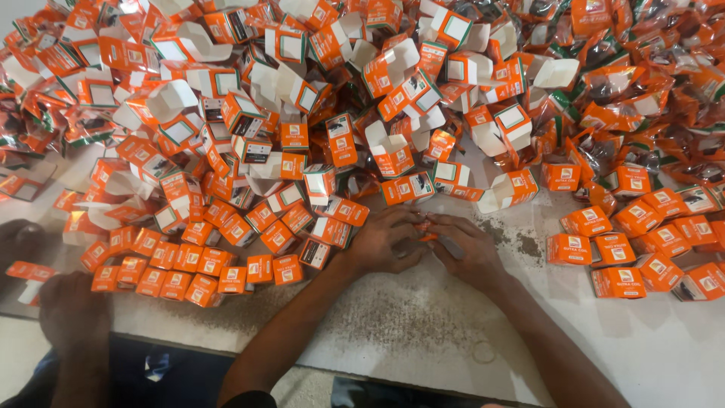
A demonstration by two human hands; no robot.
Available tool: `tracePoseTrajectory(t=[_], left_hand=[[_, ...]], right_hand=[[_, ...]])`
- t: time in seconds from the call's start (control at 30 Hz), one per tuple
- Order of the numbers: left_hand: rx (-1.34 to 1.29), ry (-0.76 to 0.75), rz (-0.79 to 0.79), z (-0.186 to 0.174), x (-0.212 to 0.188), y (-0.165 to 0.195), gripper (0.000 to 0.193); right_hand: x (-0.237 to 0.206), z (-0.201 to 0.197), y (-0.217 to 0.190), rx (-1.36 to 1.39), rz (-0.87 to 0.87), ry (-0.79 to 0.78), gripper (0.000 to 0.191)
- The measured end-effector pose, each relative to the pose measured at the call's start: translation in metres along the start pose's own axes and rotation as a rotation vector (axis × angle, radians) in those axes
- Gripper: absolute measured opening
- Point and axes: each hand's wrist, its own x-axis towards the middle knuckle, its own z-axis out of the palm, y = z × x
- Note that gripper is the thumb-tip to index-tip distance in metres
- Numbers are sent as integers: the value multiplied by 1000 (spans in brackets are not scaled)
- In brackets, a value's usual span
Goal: The person folds small orange product boxes at a large table covered with many open boxes and plastic-wrapped items. They pick up a flat or open box, press its flaps to close it, and place the finished box back onto the table pile, repeating this with one box at a time.
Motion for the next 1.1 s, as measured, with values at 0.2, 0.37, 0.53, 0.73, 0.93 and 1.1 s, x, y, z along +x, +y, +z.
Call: tracePoseTrajectory(t=[0.2,0.37,0.53,0.73,0.93,1.1], left_hand=[[-93,-5,-131,2,-2,-2,32],[-127,25,-119,4,-4,-5,25],[-45,-72,-43,-6,-1,1,24],[129,-141,-34,-7,0,7,32],[86,-90,-38,1,-2,8,29],[140,-111,-28,6,-1,21,38]], right_hand=[[-3,7,2,78,96,25,28],[-5,12,4,139,133,82,25],[-5,5,4,89,74,32,24],[-3,-7,1,34,53,-107,30],[-5,-4,0,-101,70,-131,30],[-9,-11,14,-146,210,-125,26]])
